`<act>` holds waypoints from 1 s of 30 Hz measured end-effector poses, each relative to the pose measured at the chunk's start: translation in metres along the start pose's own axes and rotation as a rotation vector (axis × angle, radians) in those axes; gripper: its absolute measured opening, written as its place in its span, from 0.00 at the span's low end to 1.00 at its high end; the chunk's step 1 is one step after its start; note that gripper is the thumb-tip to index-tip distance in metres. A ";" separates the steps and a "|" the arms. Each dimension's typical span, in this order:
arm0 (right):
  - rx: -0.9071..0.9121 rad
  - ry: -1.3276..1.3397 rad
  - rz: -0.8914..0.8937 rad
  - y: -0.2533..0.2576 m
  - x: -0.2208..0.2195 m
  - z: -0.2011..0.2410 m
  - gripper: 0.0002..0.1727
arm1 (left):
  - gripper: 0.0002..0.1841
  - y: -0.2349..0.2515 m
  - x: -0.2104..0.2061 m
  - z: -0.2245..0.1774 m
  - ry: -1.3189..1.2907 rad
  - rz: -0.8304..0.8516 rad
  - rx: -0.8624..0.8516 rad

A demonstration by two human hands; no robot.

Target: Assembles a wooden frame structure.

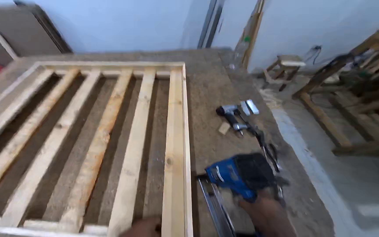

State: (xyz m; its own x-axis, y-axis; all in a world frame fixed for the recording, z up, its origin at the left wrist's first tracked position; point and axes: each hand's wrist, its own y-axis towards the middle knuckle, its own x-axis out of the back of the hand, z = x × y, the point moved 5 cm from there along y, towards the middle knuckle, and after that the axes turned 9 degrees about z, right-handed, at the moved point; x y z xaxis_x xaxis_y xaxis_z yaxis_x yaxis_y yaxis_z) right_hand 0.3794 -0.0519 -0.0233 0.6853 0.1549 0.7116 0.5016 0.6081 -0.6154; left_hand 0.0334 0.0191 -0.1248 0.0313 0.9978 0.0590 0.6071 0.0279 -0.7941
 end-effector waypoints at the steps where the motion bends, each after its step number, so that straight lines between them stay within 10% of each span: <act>1: 0.023 0.006 0.016 -0.005 -0.006 0.005 0.42 | 0.22 0.005 0.001 0.004 -0.001 0.016 -0.009; 13: 0.122 0.611 0.462 0.004 -0.049 0.014 0.15 | 0.18 0.015 0.010 0.010 -0.049 0.100 -0.073; 22: 0.123 0.545 0.205 -0.036 -0.062 0.022 0.12 | 0.15 0.016 0.011 0.012 -0.034 0.070 -0.127; 30: -0.030 0.678 -0.031 -0.219 -0.047 0.012 0.15 | 0.16 0.015 0.016 0.018 0.025 0.114 -0.203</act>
State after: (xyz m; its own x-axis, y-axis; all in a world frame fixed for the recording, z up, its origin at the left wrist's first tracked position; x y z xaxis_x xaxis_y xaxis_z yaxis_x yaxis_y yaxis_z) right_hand 0.2313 -0.1833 0.0821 0.8453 -0.3903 0.3649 0.5336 0.5812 -0.6144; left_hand 0.0287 0.0363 -0.1465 0.1265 0.9919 -0.0069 0.7461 -0.0997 -0.6583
